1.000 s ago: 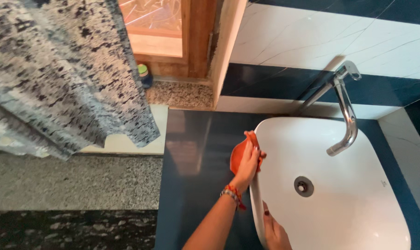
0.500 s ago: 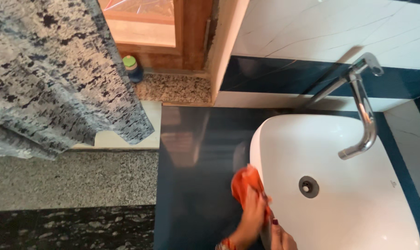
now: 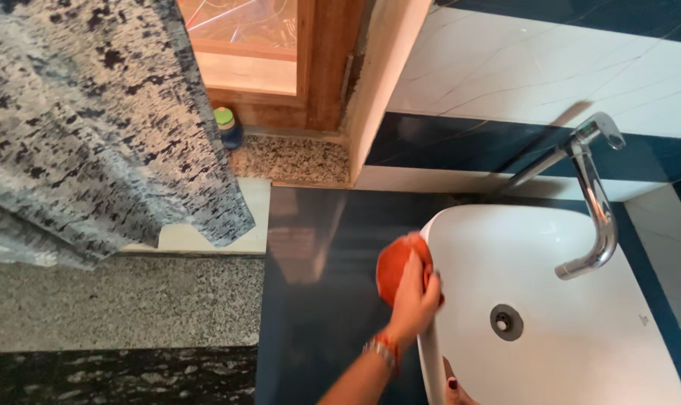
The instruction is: The person wipes the tiled wall and a metal towel ring with an orange cloth, then wipes the white sink basin and faucet. The person uses the cloth to wipe different parts of the wall and sink in sequence.
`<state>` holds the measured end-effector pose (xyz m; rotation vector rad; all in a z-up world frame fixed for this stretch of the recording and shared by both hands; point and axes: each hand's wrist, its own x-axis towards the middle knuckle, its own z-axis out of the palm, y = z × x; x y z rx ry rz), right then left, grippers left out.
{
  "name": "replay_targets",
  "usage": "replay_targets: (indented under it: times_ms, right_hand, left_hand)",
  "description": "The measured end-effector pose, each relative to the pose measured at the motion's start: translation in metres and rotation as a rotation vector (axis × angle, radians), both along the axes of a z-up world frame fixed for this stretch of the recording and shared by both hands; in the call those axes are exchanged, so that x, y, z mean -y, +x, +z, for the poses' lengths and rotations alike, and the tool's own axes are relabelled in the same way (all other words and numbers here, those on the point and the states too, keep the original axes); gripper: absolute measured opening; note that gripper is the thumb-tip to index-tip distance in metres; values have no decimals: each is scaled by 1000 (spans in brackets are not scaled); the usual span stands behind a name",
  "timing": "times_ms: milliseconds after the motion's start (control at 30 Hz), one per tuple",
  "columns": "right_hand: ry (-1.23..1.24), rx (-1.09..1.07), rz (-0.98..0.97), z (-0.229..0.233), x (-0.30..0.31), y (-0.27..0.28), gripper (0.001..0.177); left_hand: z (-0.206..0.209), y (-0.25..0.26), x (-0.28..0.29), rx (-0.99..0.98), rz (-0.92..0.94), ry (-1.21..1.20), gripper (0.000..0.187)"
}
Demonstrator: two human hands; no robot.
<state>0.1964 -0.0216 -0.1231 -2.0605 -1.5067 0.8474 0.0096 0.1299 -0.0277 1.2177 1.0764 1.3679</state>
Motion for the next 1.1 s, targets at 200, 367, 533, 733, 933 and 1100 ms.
replay_targets:
  times_ms: [200, 367, 533, 733, 933, 1100]
  right_hand:
    - [-9, 19, -1, -2, 12, 0, 71]
    - [57, 112, 72, 7, 14, -2, 73]
    - [-121, 131, 16, 25, 15, -16, 68]
    - [-234, 188, 70, 61, 13, -44, 67]
    - [-277, 171, 92, 115, 10, -79, 94]
    - [-2, 192, 218, 125, 18, -76, 85]
  left_hand:
    - [19, -4, -89, -121, -107, -273, 56]
    - [6, 5, -70, -140, -12, -150, 58]
    - [14, 7, -5, -122, 73, -16, 62]
    - [35, 10, 68, -74, 34, -256, 74]
    - [31, 13, 56, -185, 116, -167, 94]
    - [23, 4, 0, -298, 37, -249, 99]
